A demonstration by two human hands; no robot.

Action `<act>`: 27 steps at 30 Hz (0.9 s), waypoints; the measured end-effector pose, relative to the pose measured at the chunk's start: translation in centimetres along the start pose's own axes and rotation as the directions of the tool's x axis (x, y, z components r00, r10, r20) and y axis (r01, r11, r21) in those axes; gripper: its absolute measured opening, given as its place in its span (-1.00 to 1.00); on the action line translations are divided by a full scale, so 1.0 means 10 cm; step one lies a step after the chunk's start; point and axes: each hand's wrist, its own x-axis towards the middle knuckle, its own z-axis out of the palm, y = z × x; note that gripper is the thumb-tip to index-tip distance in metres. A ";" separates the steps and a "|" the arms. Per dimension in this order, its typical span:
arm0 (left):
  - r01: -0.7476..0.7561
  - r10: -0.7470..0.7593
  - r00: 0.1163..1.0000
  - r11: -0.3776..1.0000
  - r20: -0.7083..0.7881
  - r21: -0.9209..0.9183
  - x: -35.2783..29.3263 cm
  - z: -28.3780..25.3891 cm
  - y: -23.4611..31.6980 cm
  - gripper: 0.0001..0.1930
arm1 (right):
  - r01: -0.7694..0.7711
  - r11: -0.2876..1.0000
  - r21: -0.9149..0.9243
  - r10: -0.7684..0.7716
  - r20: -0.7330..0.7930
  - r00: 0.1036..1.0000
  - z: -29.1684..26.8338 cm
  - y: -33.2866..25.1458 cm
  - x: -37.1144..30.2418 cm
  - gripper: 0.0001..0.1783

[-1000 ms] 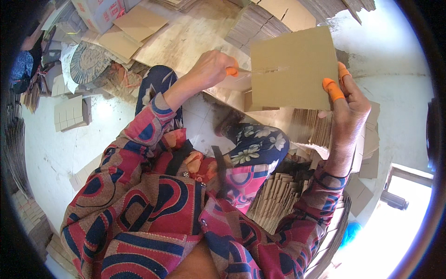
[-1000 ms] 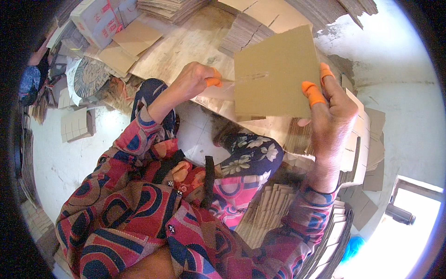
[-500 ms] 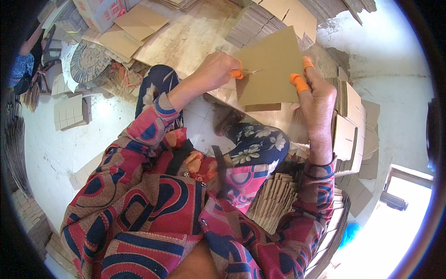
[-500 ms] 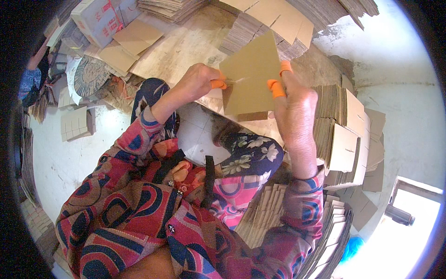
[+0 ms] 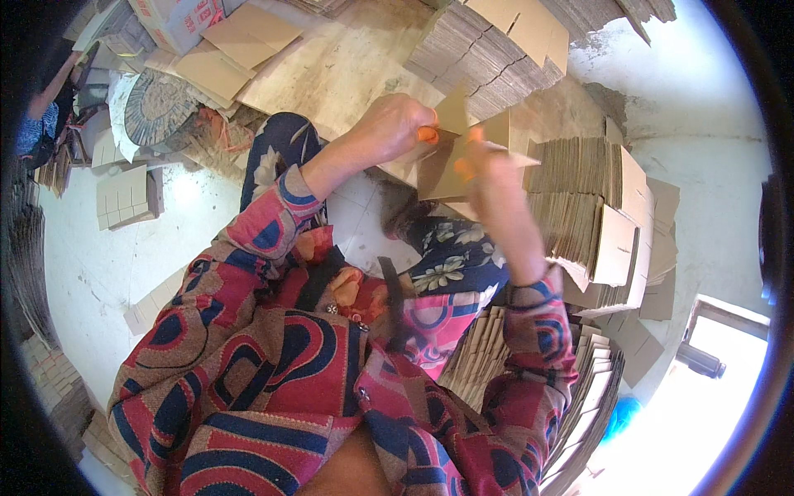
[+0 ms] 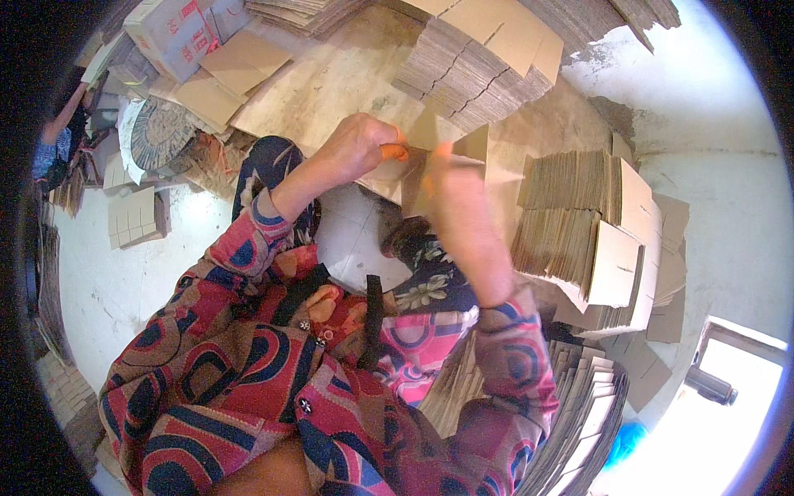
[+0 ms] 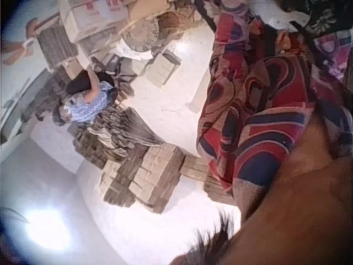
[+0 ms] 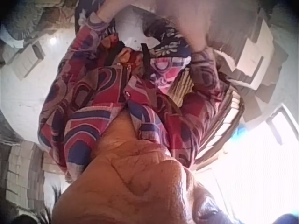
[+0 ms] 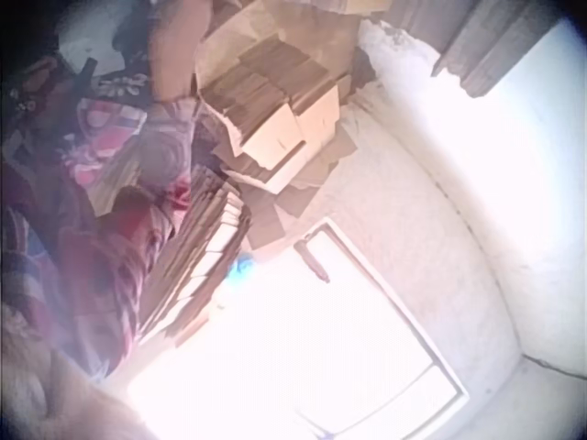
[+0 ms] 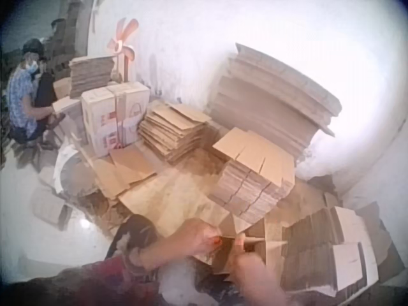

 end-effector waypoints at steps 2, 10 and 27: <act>0.029 -0.029 1.000 0.999 0.002 -0.027 -0.01 0.01 0.02 -0.88 | -0.133 0.982 -0.135 0.145 0.085 0.986 0.27 -0.17 -0.07 -0.41; -0.007 0.002 0.999 0.995 0.047 0.098 -0.05 -0.16 0.18 -0.66 | -0.257 0.933 -0.254 0.178 -0.295 0.939 0.03 0.06 -0.12 -0.20; -0.266 0.247 0.963 0.934 0.109 0.239 0.18 0.07 0.21 -0.38 | -0.159 0.903 -0.400 0.072 -0.224 0.972 -0.05 0.16 -0.12 -0.44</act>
